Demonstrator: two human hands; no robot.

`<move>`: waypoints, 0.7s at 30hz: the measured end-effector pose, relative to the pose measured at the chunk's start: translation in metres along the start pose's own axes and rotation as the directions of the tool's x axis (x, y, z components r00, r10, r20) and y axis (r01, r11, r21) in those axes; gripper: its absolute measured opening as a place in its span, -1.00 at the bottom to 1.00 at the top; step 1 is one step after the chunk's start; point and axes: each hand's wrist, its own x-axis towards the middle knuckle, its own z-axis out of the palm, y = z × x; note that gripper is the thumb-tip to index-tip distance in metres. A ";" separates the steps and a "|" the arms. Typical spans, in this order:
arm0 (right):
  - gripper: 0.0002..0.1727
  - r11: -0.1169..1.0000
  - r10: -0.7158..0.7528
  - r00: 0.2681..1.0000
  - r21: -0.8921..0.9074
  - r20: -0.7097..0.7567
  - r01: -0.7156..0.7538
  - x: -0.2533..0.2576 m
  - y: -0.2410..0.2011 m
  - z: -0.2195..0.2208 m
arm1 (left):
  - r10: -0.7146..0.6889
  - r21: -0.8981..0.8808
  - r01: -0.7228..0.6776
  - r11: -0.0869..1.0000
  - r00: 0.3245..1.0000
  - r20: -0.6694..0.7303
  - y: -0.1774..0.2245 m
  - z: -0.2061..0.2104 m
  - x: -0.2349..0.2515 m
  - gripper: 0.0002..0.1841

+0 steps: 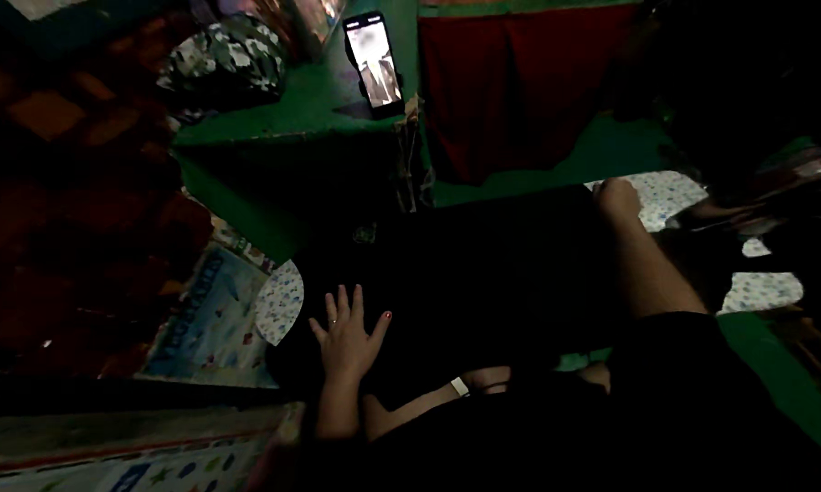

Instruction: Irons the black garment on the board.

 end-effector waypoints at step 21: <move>-0.53 0.992 0.129 0.987 0.016 -0.100 -0.128 0.030 -0.007 0.017 | -0.007 0.020 0.008 1.000 1.000 -0.024 0.000 0.006 0.003 -0.05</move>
